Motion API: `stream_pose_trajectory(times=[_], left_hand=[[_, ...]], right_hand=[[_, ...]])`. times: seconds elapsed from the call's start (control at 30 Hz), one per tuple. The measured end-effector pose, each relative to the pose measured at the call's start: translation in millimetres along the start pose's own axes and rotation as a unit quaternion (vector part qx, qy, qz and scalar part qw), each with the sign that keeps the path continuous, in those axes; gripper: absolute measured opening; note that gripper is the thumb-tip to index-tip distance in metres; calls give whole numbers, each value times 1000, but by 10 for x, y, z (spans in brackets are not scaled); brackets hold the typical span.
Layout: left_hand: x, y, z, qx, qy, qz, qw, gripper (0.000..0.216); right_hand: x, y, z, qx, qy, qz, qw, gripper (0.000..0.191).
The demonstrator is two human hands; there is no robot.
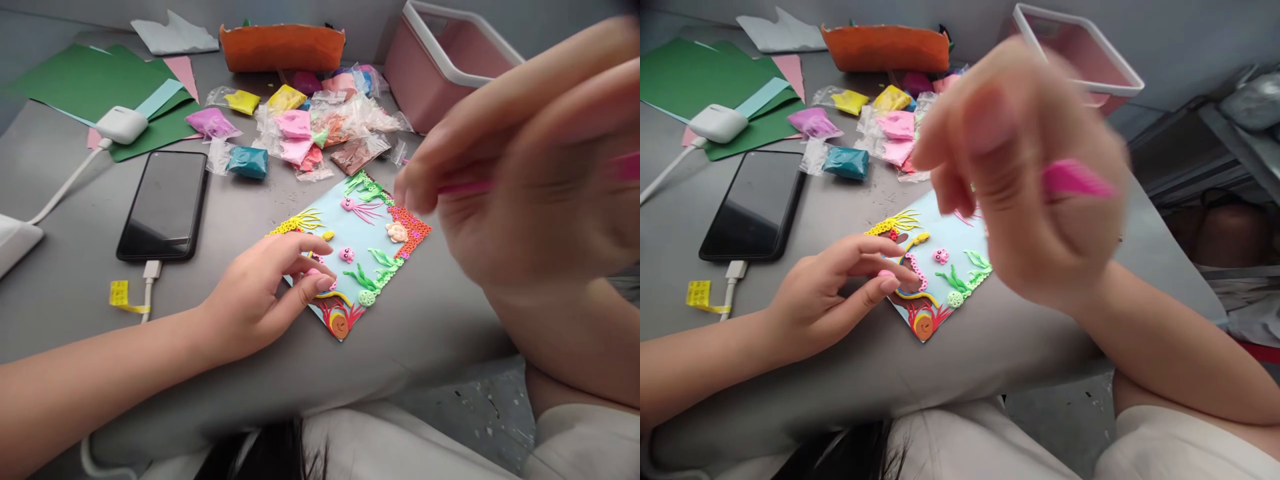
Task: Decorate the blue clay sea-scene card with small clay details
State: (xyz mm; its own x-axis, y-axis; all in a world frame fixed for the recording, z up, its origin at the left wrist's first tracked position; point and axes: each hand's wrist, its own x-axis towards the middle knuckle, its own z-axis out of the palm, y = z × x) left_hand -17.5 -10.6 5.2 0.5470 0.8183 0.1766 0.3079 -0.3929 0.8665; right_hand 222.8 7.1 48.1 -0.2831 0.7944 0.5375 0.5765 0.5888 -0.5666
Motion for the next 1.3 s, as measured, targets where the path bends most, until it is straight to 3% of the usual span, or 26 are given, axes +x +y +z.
stream_pose_trajectory(times=[0.03,0.13,0.2,0.33,0.53,0.8,1.1,1.3], left_hand=[[13,-1,-9,-59,6,-14,998,15],[68,11,-29,-231,20,-68,970,17],[108,31,-34,-308,26,-96,946,22],[175,81,-25,-403,20,-140,904,23],[220,113,-26,-413,16,-133,901,19],[223,41,-34,-443,13,-143,885,41],[174,79,-5,-478,27,-132,868,20],[163,71,7,-481,21,-133,866,22]], right_hand=[[41,-95,33,11,30,-73,997,29],[101,-176,120,-29,-104,-134,985,9],[79,-93,162,-14,-134,-168,977,13],[-18,63,186,16,-124,-189,974,17],[-63,31,154,29,-114,-187,975,18],[-41,45,216,52,-100,-216,970,7],[-35,-13,189,46,-96,-186,977,8],[-58,-19,175,45,-96,-206,973,14]])
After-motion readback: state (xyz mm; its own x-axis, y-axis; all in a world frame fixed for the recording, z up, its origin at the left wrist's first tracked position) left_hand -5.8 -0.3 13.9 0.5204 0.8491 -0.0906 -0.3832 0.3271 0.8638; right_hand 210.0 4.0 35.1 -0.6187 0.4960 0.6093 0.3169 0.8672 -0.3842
